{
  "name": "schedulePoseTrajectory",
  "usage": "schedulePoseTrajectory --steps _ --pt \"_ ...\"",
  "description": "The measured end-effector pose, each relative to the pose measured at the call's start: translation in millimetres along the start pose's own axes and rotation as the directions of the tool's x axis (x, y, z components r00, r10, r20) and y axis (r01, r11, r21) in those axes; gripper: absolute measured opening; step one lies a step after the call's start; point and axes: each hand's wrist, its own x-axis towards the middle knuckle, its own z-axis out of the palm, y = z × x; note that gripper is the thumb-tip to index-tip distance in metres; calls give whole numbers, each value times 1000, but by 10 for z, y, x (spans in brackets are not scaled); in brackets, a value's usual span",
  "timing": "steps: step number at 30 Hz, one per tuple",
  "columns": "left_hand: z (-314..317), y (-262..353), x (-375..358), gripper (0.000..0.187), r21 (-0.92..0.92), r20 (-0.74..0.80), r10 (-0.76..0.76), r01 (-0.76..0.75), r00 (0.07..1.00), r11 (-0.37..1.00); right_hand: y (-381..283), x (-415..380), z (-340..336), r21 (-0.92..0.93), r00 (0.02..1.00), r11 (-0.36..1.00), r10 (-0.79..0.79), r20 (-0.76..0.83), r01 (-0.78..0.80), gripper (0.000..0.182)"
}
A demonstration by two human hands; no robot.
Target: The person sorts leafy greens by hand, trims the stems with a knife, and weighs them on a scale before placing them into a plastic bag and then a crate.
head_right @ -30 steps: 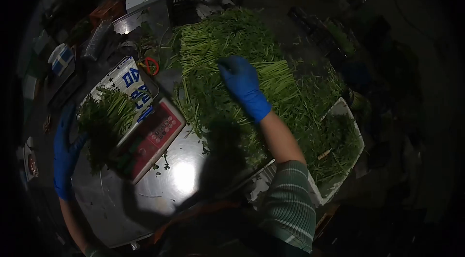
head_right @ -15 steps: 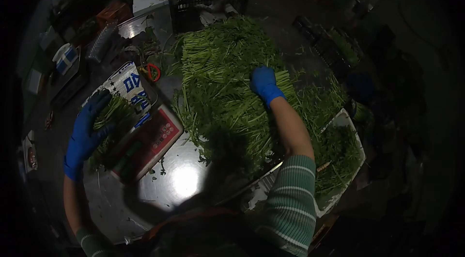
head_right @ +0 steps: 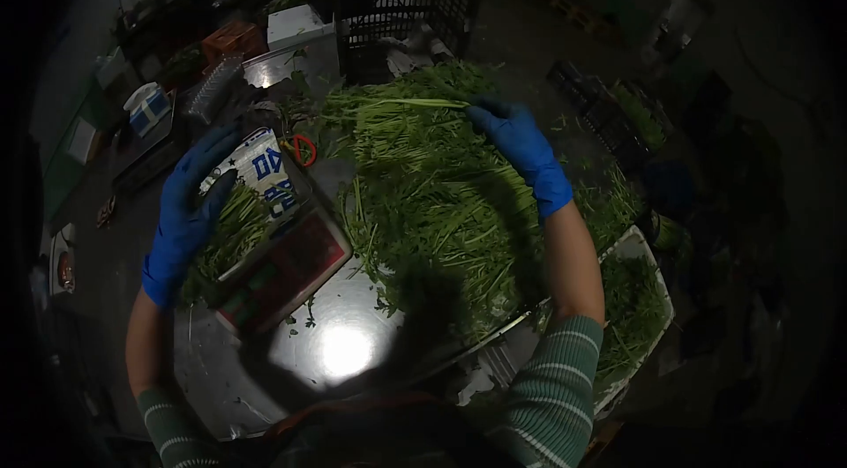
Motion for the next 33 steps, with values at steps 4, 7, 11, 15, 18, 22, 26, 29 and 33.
schedulePoseTrajectory --steps 4,7,11,15,18,22,26,29,33 --pt "256 307 260 40 145 -46 266 -257 963 955 -353 -223 402 37 968 986 -168 187 164 28" --pt "526 362 36 40 -280 460 -202 357 865 891 -501 -389 665 20 898 954 -289 331 299 24" --pt "657 362 -554 35 -240 597 -422 654 683 718 -613 -803 1096 -109 795 861 -401 456 497 18" --pt "741 441 -1183 28 -330 743 -400 813 537 479 -372 -1206 1560 -161 659 795 -350 666 585 14" --pt "815 475 -1522 24 -257 790 -444 887 422 384 -137 -1383 1872 -171 623 719 -428 655 674 12" --pt "893 524 -1697 25 -491 635 -481 796 605 353 452 -1301 2334 166 805 956 102 585 -242 15" --pt "255 590 -1682 24 -297 523 -308 509 795 808 455 -1004 2282 124 904 992 -51 424 -2 31" --pt "-256 376 -1019 23 -2 143 -382 386 913 922 -237 -1096 2242 -228 690 782 -323 647 580 56" --pt "-228 -419 -550 36 197 -11 -352 347 936 917 -757 -772 2686 -201 516 475 -796 317 856 52"
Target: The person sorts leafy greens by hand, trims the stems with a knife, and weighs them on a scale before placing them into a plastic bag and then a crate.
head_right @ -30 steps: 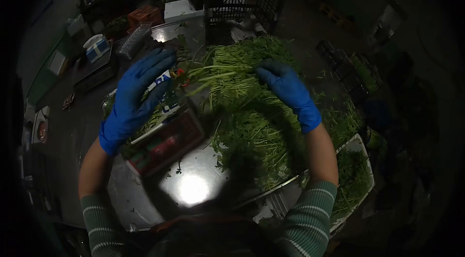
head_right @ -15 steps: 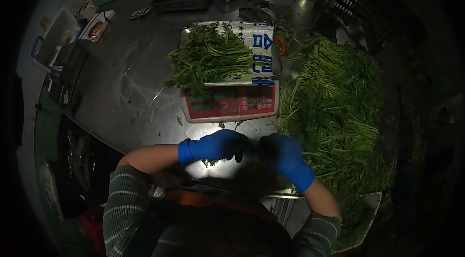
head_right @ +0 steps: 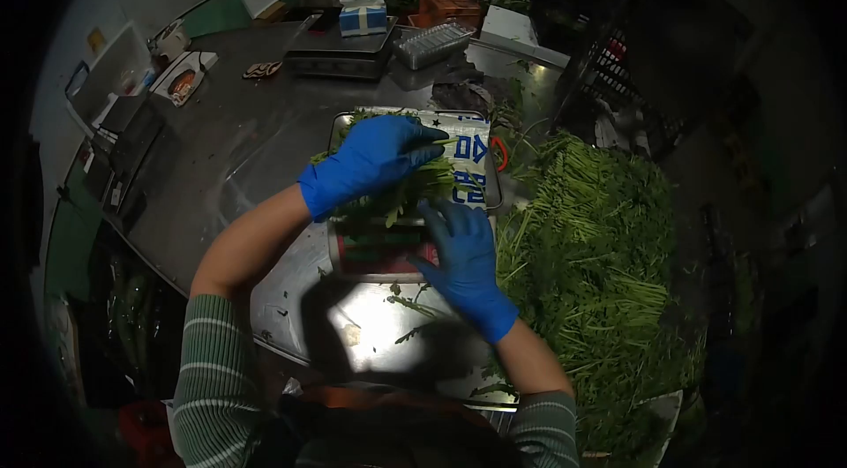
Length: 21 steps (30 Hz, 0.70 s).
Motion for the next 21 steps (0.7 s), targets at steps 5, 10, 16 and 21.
schedulePoseTrajectory --steps 5,10,16,21 --pt "503 -794 -377 57 16 170 36 -40 985 999 471 -35 519 147 972 970 170 161 -194 30" --pt "474 -632 -301 56 178 497 -141 59 856 982 479 370 208 11 996 997 69 52 -70 29" --pt "466 -1213 72 54 -144 667 -297 509 683 848 389 384 683 69 998 996 -55 28 53 59" --pt "499 -1167 416 54 -192 423 -32 124 906 974 429 299 803 199 977 972 81 198 -121 62"
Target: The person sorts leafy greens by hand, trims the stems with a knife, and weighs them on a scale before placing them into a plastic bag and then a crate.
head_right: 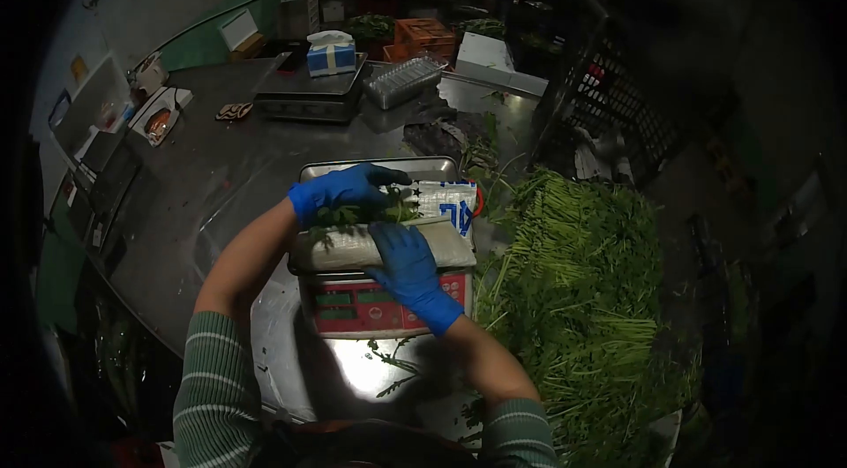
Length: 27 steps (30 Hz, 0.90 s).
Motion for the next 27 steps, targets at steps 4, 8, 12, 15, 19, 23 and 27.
schedulePoseTrajectory --steps 4,8,12,15,19,23,27 --pt "270 -540 275 58 28 -168 -362 371 917 928 12 -14 63 -66 991 994 -95 -89 89 60" --pt "79 -304 151 58 321 -57 -454 447 889 835 104 33 41 14 995 998 -67 -76 68 56" --pt "5 348 -317 66 292 135 -417 366 899 884 244 112 55 201 999 980 -4 43 -5 51" --pt "223 517 -599 70 485 8 -109 91 994 870 237 73 80 203 995 979 -8 -100 28 48" --pt "573 383 -751 45 545 -264 94 68 960 836 -51 16 -60 53 997 996 -71 -36 73 38" --pt "443 582 -1067 44 518 -268 48 102 962 849 -408 -71 -578 67 966 982 -162 -200 179 30" --pt "62 557 -1867 52 340 -532 -56 274 845 900 -387 296 -478 -103 862 986 -162 -480 128 19"
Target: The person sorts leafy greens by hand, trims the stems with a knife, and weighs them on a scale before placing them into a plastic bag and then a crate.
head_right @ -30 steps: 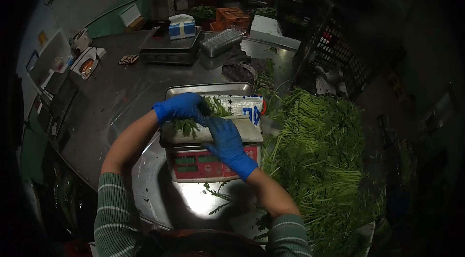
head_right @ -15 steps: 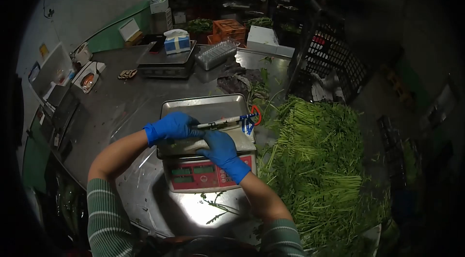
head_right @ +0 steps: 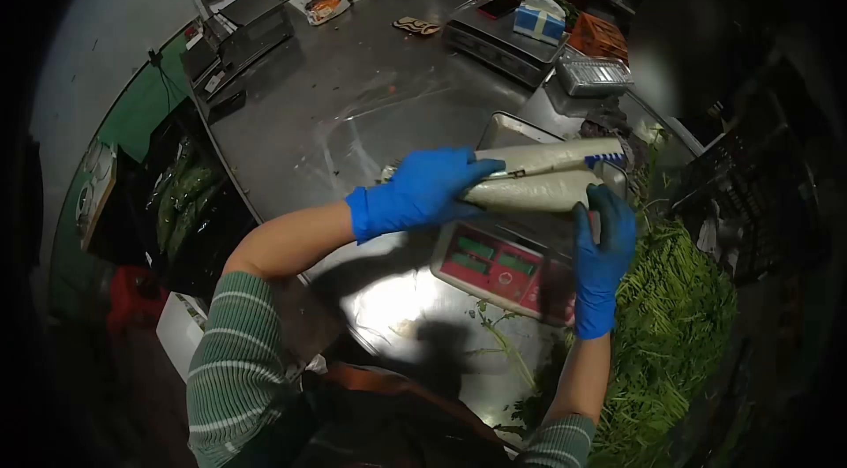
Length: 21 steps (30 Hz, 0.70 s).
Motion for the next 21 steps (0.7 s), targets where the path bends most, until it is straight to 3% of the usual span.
schedulePoseTrajectory --steps 1,2,3,5,7,9,10,12,14,19,21 --pt "-181 -174 -169 56 32 -5 -111 111 994 993 -140 54 135 13 1000 1000 -7 9 7 19" --pt "-305 -455 -364 59 -53 -92 -233 229 968 972 -343 97 284 282 980 939 193 44 -197 19" --pt "-418 -751 -572 62 -147 -159 -351 329 923 933 -561 122 443 509 916 768 380 127 -389 19" --pt "-694 -1254 -982 64 -563 -19 -693 565 721 604 -959 35 1104 573 852 637 310 423 -516 17" --pt "-1008 -1529 -1360 65 -620 -23 -769 594 639 512 -1270 -160 2027 507 803 688 190 565 -520 16" --pt "-1169 -1844 -1761 66 -616 -39 -778 598 627 513 -1402 -321 2899 373 666 662 261 699 -650 19" --pt "-1209 -1961 -1933 67 -605 -79 -795 605 602 518 -1438 -407 3137 352 658 679 258 707 -644 19" --pt "-1392 -2046 -2119 68 -562 -79 -809 645 582 518 -1465 -488 3483 51 738 922 272 617 -383 23" --pt "-1531 -2227 -2273 68 -491 -67 -805 683 589 541 -1411 -515 3636 42 701 895 317 638 -444 24" --pt "-1588 -2571 -2414 68 -635 -9 -770 592 637 497 -1330 -525 3573 68 663 812 421 619 -579 22" --pt "-1548 -2645 -2396 67 -597 -13 -725 576 689 558 -1369 -488 3571 -23 538 757 485 689 -653 24"
